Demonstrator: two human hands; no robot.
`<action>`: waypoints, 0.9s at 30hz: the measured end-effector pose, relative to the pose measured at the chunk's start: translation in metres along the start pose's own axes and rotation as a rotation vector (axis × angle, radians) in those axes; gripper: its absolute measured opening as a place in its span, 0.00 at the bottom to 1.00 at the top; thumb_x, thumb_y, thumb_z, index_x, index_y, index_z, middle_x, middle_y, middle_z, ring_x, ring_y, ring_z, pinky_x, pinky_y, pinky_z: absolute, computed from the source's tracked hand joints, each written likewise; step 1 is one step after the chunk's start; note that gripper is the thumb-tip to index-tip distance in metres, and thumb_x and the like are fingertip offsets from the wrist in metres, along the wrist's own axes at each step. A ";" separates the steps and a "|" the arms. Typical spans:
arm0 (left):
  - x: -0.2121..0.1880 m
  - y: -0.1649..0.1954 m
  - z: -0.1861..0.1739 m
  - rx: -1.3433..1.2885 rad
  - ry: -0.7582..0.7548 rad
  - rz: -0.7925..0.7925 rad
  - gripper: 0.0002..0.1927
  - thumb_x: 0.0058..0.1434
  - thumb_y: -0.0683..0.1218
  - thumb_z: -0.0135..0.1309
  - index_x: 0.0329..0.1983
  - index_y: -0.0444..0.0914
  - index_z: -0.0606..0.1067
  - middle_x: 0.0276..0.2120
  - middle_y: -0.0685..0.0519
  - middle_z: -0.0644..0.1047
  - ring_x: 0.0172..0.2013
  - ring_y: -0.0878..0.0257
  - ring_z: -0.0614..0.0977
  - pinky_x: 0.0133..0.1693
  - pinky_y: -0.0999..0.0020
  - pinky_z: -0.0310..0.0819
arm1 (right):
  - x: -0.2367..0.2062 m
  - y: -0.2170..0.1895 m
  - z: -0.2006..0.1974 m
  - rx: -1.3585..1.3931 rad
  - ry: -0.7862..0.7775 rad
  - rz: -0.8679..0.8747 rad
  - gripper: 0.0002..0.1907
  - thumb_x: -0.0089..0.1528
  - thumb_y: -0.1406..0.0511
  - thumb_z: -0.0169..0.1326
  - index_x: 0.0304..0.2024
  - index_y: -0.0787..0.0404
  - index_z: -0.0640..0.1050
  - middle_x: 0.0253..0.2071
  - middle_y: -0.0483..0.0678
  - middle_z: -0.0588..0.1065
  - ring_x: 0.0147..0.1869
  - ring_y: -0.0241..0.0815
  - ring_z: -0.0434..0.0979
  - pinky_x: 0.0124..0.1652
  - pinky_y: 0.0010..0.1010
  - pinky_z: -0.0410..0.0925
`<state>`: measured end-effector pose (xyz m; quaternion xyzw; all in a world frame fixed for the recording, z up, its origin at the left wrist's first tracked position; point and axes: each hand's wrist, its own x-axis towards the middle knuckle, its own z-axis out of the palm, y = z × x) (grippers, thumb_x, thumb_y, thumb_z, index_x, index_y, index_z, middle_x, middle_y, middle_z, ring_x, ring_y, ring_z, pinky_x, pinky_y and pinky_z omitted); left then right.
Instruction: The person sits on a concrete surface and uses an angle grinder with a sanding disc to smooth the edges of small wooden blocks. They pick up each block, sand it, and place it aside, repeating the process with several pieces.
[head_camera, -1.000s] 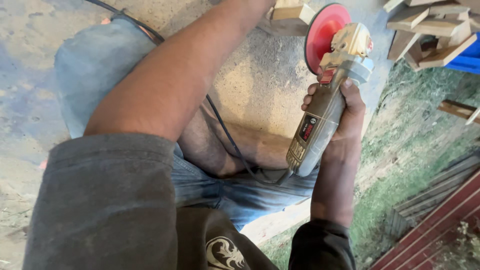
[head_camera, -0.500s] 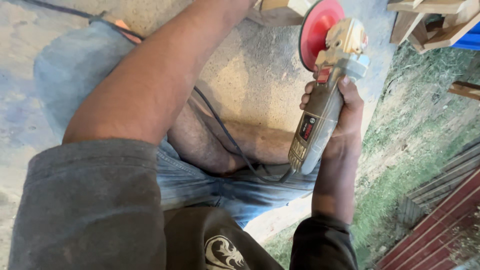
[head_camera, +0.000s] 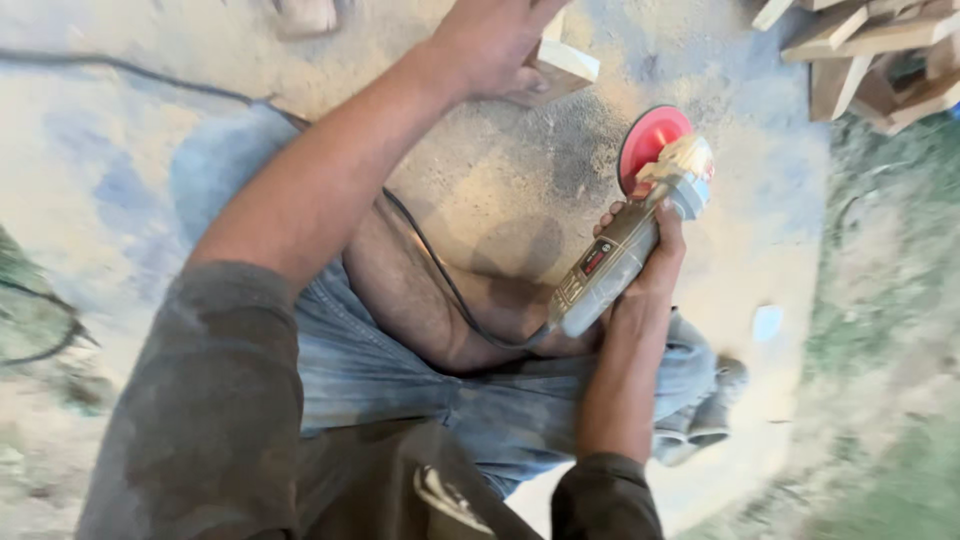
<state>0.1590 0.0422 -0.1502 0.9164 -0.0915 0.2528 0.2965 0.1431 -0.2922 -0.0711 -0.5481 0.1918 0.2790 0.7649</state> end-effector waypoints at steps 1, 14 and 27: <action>0.002 0.003 -0.002 0.028 0.034 0.038 0.40 0.40 0.56 0.69 0.54 0.30 0.77 0.42 0.38 0.80 0.42 0.42 0.83 0.40 0.51 0.78 | 0.003 0.004 0.001 0.025 0.021 0.004 0.24 0.63 0.53 0.57 0.52 0.64 0.73 0.38 0.56 0.75 0.38 0.50 0.78 0.42 0.41 0.76; -0.027 -0.004 -0.053 -0.478 0.004 -0.435 0.20 0.58 0.35 0.66 0.52 0.37 0.73 0.47 0.45 0.79 0.48 0.49 0.83 0.50 0.60 0.80 | 0.017 0.007 0.004 0.173 -0.176 -0.196 0.20 0.65 0.54 0.57 0.50 0.61 0.73 0.38 0.55 0.75 0.39 0.50 0.79 0.42 0.41 0.76; -0.059 0.015 -0.033 0.319 -0.053 -0.289 0.43 0.60 0.33 0.56 0.77 0.49 0.58 0.48 0.42 0.73 0.43 0.47 0.80 0.40 0.55 0.81 | 0.021 0.000 0.001 0.170 -0.219 -0.191 0.20 0.66 0.54 0.58 0.51 0.61 0.73 0.39 0.55 0.75 0.39 0.51 0.79 0.42 0.43 0.77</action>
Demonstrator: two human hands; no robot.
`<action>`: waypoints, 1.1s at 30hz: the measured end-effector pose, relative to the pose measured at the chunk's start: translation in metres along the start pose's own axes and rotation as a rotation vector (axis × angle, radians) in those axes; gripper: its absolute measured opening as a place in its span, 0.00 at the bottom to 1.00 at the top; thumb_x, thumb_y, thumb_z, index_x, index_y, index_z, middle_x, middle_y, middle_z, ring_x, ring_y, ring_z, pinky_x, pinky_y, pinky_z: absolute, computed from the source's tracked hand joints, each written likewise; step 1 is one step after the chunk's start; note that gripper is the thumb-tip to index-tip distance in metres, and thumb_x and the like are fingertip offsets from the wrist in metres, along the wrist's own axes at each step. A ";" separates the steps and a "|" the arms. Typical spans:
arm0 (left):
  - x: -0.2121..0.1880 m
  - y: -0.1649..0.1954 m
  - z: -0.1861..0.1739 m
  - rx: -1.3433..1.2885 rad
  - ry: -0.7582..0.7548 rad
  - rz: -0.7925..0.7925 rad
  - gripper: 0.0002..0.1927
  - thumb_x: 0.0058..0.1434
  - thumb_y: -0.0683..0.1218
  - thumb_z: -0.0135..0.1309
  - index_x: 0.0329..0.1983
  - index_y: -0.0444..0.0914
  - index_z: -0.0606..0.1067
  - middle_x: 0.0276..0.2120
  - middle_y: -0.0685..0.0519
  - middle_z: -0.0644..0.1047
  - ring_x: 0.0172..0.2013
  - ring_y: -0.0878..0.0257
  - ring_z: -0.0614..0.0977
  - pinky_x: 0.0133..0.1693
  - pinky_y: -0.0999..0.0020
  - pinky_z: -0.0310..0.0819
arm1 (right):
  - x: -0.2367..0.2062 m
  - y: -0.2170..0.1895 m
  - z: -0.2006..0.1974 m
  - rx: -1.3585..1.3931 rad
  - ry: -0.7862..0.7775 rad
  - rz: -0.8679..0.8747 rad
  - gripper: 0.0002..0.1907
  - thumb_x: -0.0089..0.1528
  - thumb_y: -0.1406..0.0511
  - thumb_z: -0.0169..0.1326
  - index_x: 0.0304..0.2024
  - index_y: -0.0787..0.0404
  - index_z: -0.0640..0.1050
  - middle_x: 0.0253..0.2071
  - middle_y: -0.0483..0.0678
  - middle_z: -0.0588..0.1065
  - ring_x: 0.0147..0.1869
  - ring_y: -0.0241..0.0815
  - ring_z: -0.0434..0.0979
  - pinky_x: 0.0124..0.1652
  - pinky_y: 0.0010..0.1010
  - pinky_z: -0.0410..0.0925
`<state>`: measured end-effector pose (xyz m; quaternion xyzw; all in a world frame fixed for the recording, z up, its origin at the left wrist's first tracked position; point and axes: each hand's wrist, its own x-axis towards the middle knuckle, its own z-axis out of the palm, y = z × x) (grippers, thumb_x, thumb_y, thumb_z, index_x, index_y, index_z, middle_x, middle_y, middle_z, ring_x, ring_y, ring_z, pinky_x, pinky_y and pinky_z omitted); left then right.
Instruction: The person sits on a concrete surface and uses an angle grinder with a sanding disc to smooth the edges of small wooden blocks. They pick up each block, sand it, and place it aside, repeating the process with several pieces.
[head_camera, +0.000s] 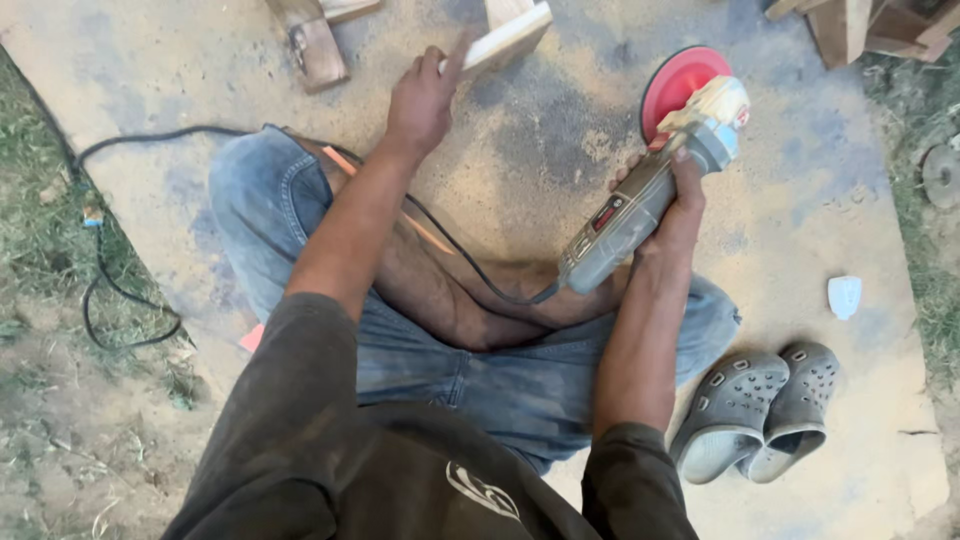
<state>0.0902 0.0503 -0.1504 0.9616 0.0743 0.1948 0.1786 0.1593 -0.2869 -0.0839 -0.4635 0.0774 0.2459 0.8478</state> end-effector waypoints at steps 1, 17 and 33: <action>0.001 0.003 0.000 0.057 -0.029 0.024 0.47 0.59 0.31 0.54 0.79 0.53 0.56 0.48 0.42 0.73 0.43 0.49 0.80 0.39 0.58 0.82 | 0.000 0.000 0.001 -0.020 -0.021 -0.005 0.19 0.66 0.54 0.58 0.51 0.60 0.73 0.39 0.55 0.75 0.39 0.51 0.79 0.42 0.43 0.77; 0.008 0.014 0.011 -0.168 -0.007 -0.012 0.37 0.65 0.34 0.53 0.75 0.52 0.63 0.46 0.42 0.74 0.41 0.51 0.81 0.43 0.58 0.84 | 0.011 0.001 -0.018 -0.027 0.014 -0.006 0.21 0.66 0.53 0.57 0.52 0.60 0.73 0.40 0.56 0.76 0.40 0.52 0.79 0.43 0.43 0.76; 0.047 -0.048 -0.070 -1.265 0.653 -0.702 0.52 0.59 0.47 0.63 0.76 0.40 0.41 0.61 0.40 0.70 0.54 0.49 0.81 0.47 0.56 0.88 | 0.031 -0.002 -0.033 -0.030 -0.015 -0.003 0.22 0.65 0.53 0.57 0.53 0.60 0.72 0.39 0.55 0.75 0.40 0.52 0.79 0.42 0.44 0.77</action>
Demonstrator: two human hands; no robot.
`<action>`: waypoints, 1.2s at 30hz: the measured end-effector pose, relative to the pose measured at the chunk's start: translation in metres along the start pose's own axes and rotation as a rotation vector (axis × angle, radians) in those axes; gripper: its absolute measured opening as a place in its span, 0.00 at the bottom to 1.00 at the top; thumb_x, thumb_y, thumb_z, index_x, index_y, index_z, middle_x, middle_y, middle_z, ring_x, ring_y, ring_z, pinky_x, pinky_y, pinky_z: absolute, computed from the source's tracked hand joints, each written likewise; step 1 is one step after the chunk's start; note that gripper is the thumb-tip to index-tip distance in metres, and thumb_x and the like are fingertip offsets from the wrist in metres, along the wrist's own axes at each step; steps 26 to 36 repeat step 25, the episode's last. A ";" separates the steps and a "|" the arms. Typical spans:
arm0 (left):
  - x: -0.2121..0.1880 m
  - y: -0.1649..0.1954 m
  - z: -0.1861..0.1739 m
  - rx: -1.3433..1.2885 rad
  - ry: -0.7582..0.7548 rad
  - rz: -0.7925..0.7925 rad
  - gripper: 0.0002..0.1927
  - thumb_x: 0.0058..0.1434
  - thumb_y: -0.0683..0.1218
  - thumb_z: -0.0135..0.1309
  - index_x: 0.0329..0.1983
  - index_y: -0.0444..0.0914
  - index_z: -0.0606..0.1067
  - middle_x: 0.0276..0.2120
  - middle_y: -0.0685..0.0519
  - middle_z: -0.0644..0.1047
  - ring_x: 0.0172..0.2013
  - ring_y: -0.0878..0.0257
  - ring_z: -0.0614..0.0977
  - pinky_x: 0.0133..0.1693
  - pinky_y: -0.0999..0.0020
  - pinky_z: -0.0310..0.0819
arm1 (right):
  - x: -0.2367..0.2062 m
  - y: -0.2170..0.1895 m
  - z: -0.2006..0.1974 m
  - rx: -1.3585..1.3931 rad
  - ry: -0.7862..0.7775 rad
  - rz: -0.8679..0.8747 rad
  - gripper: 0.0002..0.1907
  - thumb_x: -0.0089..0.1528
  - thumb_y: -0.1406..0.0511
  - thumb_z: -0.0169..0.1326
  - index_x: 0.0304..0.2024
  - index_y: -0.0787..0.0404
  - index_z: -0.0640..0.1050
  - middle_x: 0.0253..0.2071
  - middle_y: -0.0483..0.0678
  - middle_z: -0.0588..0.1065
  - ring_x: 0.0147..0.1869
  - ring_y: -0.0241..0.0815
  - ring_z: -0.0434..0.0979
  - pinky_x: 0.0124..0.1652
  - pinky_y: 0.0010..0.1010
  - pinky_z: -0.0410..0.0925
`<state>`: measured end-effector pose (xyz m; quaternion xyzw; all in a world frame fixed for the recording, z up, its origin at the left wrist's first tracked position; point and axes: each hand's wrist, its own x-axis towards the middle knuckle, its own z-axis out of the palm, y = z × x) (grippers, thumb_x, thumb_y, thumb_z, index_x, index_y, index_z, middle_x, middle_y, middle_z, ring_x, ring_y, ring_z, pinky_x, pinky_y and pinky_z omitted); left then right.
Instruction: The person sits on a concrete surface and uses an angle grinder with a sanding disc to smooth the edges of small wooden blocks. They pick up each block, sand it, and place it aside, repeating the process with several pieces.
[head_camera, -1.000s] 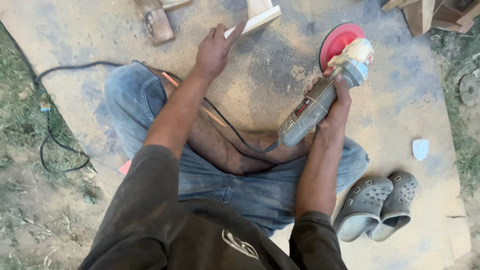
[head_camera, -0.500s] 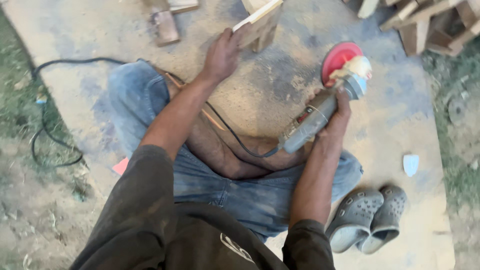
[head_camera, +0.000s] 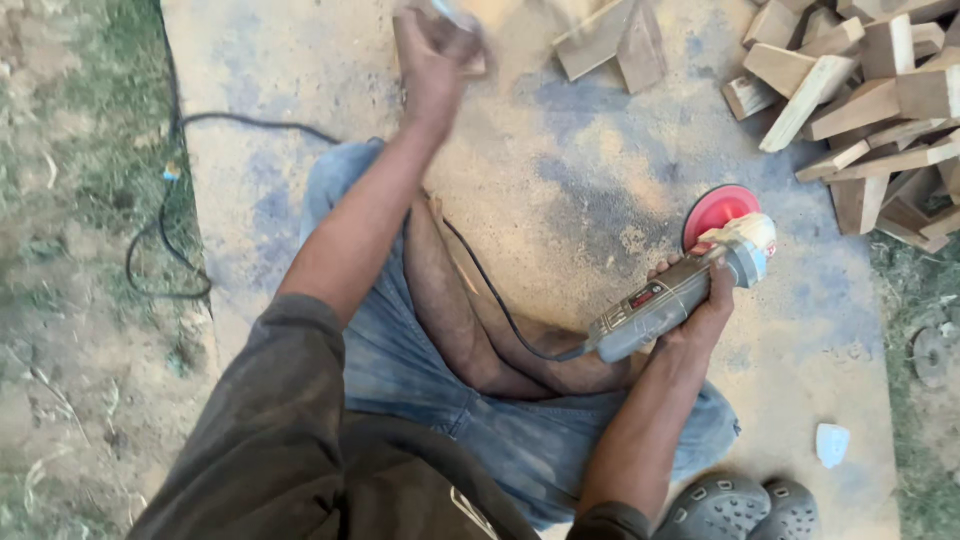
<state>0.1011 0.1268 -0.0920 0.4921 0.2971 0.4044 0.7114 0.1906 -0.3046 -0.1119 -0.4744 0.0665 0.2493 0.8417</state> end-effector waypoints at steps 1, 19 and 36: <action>0.012 0.004 -0.014 -0.216 -0.057 0.100 0.50 0.64 0.50 0.64 0.77 0.37 0.44 0.67 0.40 0.65 0.59 0.47 0.79 0.53 0.52 0.88 | 0.000 0.001 0.000 0.001 0.005 -0.002 0.22 0.65 0.53 0.57 0.53 0.60 0.72 0.39 0.56 0.76 0.40 0.52 0.79 0.43 0.44 0.77; 0.080 -0.010 -0.044 1.640 -0.150 0.283 0.12 0.62 0.40 0.60 0.49 0.37 0.76 0.53 0.38 0.74 0.47 0.43 0.82 0.45 0.53 0.80 | 0.006 0.010 -0.015 -0.055 0.066 0.039 0.24 0.66 0.52 0.56 0.55 0.62 0.73 0.38 0.55 0.76 0.39 0.52 0.80 0.42 0.44 0.77; 0.057 0.008 -0.027 1.281 -0.295 0.284 0.21 0.49 0.44 0.69 0.44 0.36 0.76 0.46 0.41 0.76 0.45 0.41 0.80 0.49 0.49 0.77 | 0.005 0.013 -0.010 -0.050 0.027 0.043 0.23 0.67 0.52 0.56 0.57 0.60 0.74 0.38 0.55 0.76 0.38 0.51 0.79 0.42 0.43 0.76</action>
